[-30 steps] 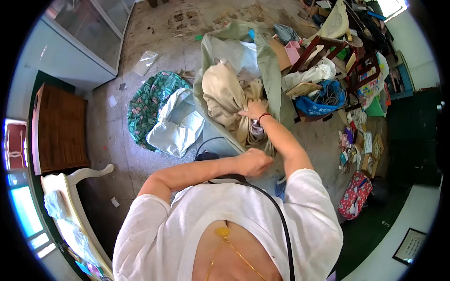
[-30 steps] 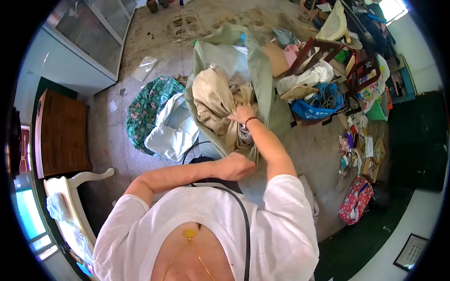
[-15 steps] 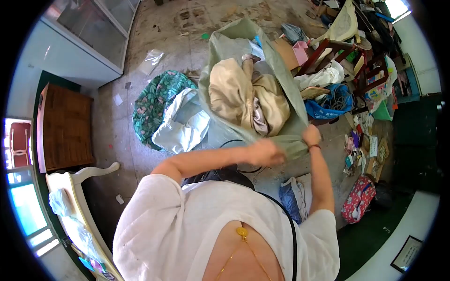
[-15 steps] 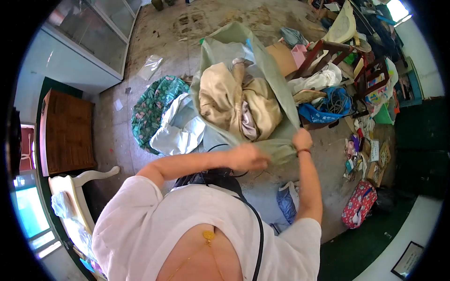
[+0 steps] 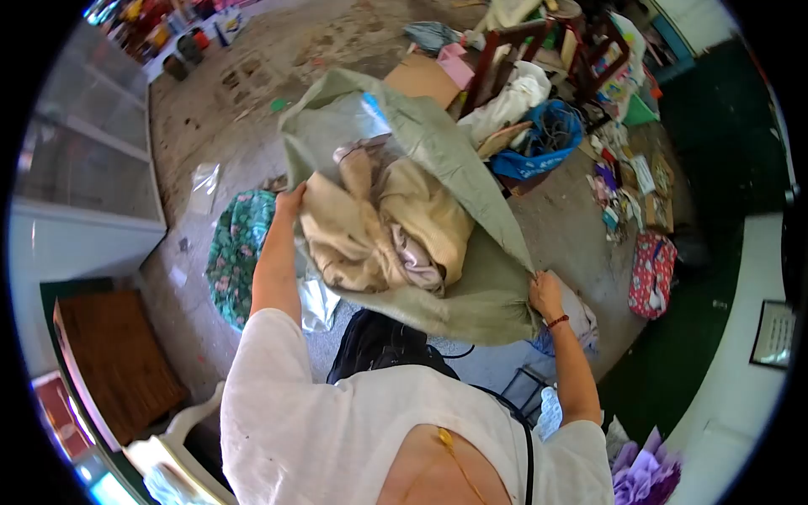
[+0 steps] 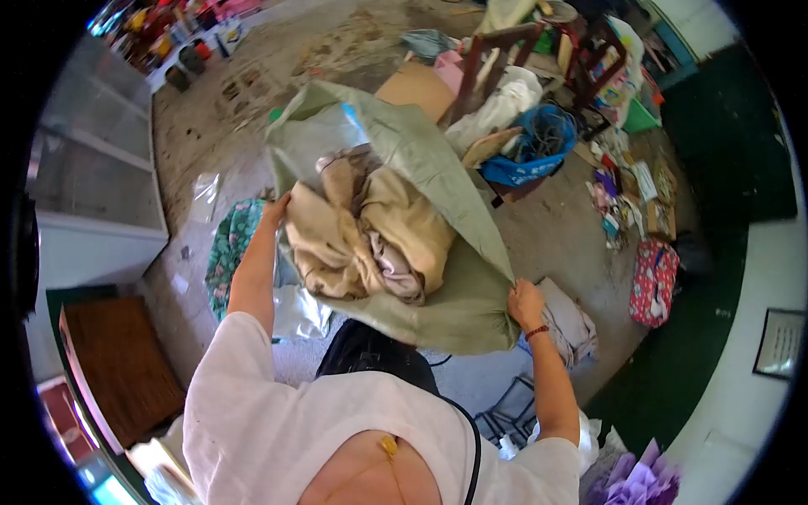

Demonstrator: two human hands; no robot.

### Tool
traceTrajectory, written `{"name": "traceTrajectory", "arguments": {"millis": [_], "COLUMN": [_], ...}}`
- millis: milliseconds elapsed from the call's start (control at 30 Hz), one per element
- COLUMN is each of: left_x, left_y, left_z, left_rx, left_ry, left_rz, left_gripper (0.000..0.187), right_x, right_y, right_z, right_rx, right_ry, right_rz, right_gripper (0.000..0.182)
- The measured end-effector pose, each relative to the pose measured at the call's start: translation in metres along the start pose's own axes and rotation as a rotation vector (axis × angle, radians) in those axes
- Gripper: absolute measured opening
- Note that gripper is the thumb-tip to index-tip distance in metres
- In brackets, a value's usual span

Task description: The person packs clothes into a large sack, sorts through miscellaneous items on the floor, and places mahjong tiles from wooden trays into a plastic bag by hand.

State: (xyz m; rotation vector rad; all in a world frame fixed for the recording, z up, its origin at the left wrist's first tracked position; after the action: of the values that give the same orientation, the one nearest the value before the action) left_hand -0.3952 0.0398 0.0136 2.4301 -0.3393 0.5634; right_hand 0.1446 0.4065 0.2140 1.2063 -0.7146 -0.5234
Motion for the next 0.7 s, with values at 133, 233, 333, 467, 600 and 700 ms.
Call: {"name": "traceTrajectory", "arguments": {"millis": [133,233,333,467,600,700], "left_x": [-0.003,0.009,0.025,0.052,0.106,0.144], "left_y": [-0.016,-0.019,0.025,0.158,0.236,0.264], "left_z": [-0.019,-0.055,-0.118,-0.205,-0.275,-0.301], "left_rx": [-0.025,0.047,0.089,0.784,0.929,0.923], "left_ry": [-0.144,-0.311,-0.341,-0.295,-0.301,-0.382], "left_rz": [-0.237,-0.315,-0.254,-0.339,-0.201,-0.135], "left_gripper": [0.049,0.043,0.037,0.031,0.031,0.032], "right_x": [0.003,-0.016,-0.044,-0.097,-0.129,-0.121], "right_y": [0.006,0.013,0.079,0.185,0.259,0.287], "right_z": [0.002,0.034,0.126,0.217,0.275,0.305], "right_rx": [-0.245,-0.656,-0.462,-1.033,-1.095,-1.077], "right_ry": [-0.143,-0.165,0.399,0.252,0.327,0.450], "right_rz": [-0.007,-0.008,-0.359,-0.413,-0.451,-0.505], "right_gripper": [0.027,0.034,0.034,0.038,0.043,0.039]}}
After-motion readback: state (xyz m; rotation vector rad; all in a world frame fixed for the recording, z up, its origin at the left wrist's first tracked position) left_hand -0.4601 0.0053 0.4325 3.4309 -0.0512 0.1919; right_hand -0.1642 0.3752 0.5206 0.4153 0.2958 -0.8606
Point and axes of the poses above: each hand's wrist, its own x-axis away from the middle knuckle, its own y-axis out of the back of the hand, z = x × y, the point moved 6 cm from there along -x, towards the middle knuckle, and after that the axes turned 1 degree about y, right-handed, at the moved point
